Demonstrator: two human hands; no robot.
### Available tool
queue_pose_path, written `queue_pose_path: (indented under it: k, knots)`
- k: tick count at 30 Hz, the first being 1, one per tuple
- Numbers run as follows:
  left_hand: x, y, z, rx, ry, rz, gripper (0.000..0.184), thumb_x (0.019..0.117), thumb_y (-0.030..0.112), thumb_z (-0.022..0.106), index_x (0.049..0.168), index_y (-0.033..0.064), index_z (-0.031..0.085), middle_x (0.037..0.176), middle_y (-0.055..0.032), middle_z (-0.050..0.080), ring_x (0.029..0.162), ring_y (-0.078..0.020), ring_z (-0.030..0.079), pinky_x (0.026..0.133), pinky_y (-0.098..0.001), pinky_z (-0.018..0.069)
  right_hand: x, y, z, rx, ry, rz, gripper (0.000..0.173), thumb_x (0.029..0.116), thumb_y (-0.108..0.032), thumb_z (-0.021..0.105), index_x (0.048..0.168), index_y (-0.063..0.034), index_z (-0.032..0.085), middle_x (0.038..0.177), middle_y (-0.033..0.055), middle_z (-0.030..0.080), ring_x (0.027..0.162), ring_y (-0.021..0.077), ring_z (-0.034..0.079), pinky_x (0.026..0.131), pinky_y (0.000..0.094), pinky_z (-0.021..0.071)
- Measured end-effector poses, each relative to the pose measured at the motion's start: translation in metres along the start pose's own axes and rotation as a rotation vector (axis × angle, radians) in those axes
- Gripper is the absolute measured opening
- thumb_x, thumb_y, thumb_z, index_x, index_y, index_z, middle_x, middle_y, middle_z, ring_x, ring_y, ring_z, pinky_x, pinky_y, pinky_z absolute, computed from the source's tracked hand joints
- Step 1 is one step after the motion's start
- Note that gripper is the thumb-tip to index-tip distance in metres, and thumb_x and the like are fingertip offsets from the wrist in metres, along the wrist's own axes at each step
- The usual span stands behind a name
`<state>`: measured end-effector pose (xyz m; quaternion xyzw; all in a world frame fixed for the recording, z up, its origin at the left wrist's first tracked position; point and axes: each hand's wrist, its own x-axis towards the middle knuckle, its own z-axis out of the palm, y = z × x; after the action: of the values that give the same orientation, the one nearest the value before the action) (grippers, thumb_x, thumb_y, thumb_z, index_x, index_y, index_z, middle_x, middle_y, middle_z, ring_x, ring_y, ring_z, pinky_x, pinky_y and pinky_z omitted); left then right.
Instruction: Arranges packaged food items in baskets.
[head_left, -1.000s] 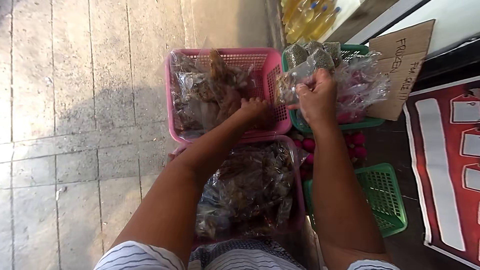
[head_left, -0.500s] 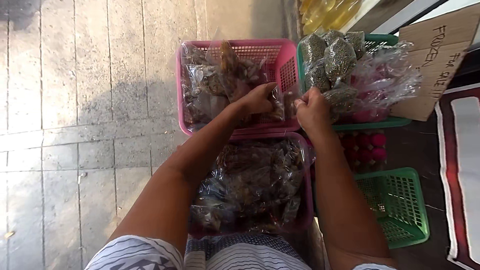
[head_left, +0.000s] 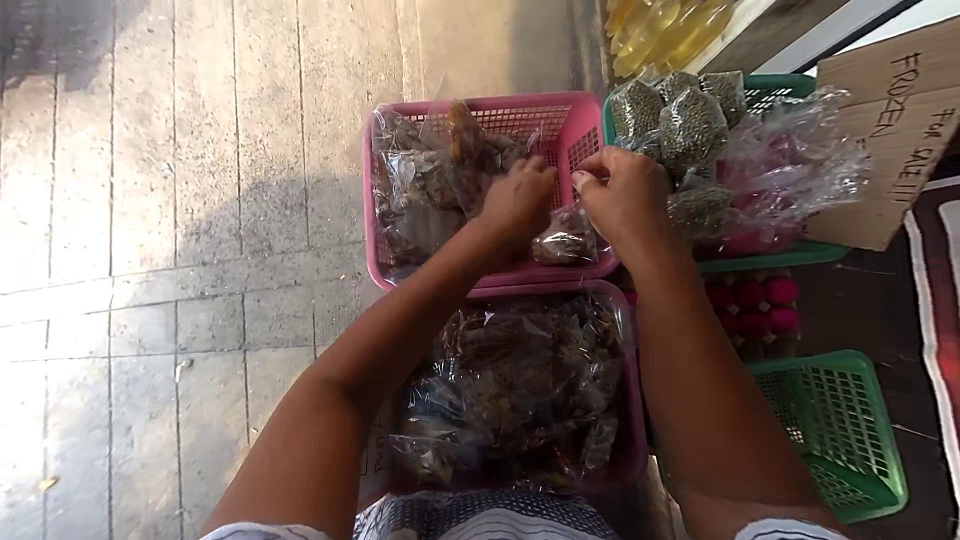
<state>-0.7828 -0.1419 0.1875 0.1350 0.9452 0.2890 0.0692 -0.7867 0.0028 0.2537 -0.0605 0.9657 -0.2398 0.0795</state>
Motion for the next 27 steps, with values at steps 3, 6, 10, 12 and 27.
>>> queue_pose_path:
  k: [3,6,10,12,27]
  knots:
    - [0.004,-0.029,-0.067,0.133,0.306,-0.291,0.055,0.0876,0.016,0.066,0.141,0.0074,0.058,0.135,-0.0217,0.060,0.129,-0.0455,0.052,0.092,-0.0677,0.0447,0.025,0.004,0.011,0.098,-0.051,0.010,0.025,0.1017,-0.016,0.059,0.118,-0.0004,0.071,0.114,0.0185,0.072,0.107,0.0315,0.069,0.097,0.0528,0.0520]
    - [0.018,-0.075,-0.091,0.124,0.237,-0.597,0.062,0.0893,0.042,0.068,0.136,0.0032,0.058,0.139,-0.0239,0.055,0.136,-0.0441,0.046,0.102,-0.0697,0.0363,0.037,0.004,0.030,0.204,-0.135,0.058,0.022,0.1021,-0.015,0.059,0.118,-0.0025,0.069,0.114,0.0151,0.072,0.096,0.0249,0.073,0.089,0.0455,0.0595]
    - [0.027,-0.087,-0.098,-0.024,0.138,-0.467,0.032,0.0981,0.026,0.058,0.108,-0.0028,0.066,0.119,-0.0244,0.065,0.120,-0.0398,0.060,0.097,-0.0622,0.0460,0.034,-0.001,0.052,0.301,-0.228,0.092,0.020,0.1025,-0.016,0.059,0.114,-0.0016,0.069,0.107,0.0147,0.073,0.088,0.0228,0.074,0.083,0.0433,0.0617]
    - [0.020,-0.069,-0.109,-0.110,0.249,-0.339,0.027,0.1024,0.020,0.050,0.112,-0.0016,0.061,0.112,-0.0209,0.066,0.111,-0.0335,0.064,0.096,-0.0532,0.0481,0.029,-0.003,0.059,0.272,-0.237,0.076,0.023,0.1017,-0.019,0.061,0.112,-0.0005,0.069,0.103,0.0160,0.073,0.087,0.0251,0.073,0.083,0.0469,0.0607]
    - [-0.121,-0.026,-0.080,-0.658,0.413,-0.375,0.024,0.1004,0.016,0.056,0.120,0.0020,0.053,0.099,-0.0077,0.065,0.087,-0.0153,0.070,0.078,-0.0389,0.0616,0.019,-0.029,0.105,-0.061,0.052,-0.246,0.029,0.1004,-0.019,0.051,0.111,-0.0047,0.073,0.119,0.0167,0.070,0.099,0.0352,0.072,0.075,0.0561,0.0587]
